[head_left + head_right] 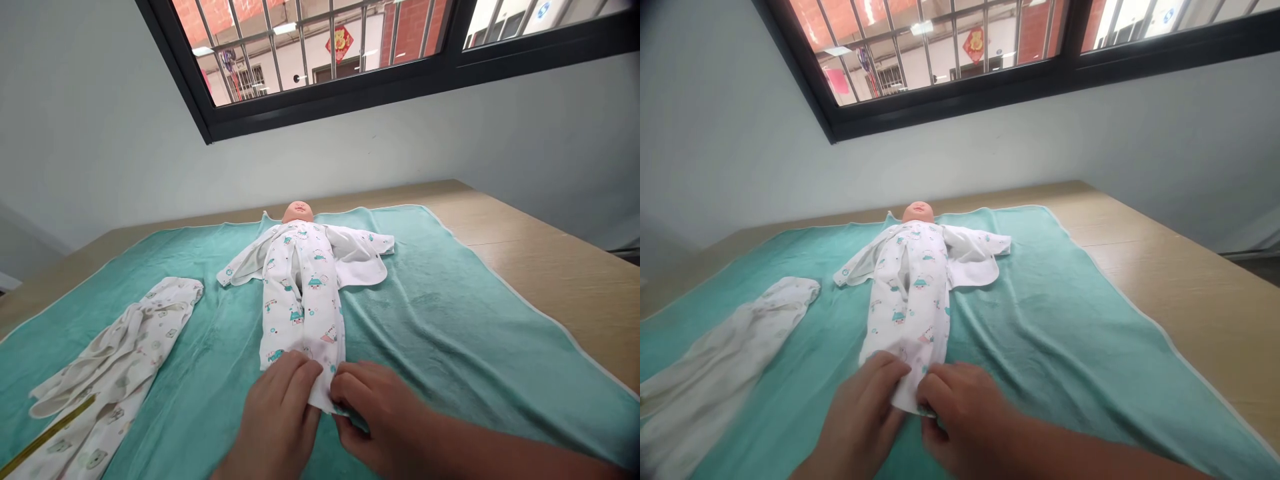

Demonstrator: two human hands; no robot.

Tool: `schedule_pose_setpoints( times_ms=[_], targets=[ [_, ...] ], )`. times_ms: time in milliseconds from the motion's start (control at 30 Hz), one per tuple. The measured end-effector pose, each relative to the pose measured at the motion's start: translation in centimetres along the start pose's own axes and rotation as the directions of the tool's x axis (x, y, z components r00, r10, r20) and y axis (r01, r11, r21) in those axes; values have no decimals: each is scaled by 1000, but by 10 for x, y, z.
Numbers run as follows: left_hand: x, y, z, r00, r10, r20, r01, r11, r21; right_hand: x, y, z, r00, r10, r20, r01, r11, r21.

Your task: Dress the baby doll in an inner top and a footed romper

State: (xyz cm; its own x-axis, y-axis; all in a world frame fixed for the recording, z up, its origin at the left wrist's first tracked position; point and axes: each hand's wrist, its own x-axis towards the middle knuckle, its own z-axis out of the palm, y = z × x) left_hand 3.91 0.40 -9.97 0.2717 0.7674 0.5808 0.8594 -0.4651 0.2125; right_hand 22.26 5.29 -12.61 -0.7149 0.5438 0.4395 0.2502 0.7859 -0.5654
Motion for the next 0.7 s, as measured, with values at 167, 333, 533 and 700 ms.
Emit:
schedule_pose_setpoints(
  times_ms=[167,333,533,700],
  targets=[
    [-4,0,-6,992,114,-47,-104,980,171,0,-2,-5,1000,-20,-22,19,998,-53],
    [-10,9,-5,990,140,-9,-138,983,118,2,-9,-9,979,-200,-38,192,968,-160],
    [-25,7,-2,991,133,24,-134,987,88,2,-11,-7,996,-92,-12,93,996,5],
    [-24,11,-8,990,142,-6,-141,990,14,5,-8,-15,998,61,4,-61,971,231]
  ],
)
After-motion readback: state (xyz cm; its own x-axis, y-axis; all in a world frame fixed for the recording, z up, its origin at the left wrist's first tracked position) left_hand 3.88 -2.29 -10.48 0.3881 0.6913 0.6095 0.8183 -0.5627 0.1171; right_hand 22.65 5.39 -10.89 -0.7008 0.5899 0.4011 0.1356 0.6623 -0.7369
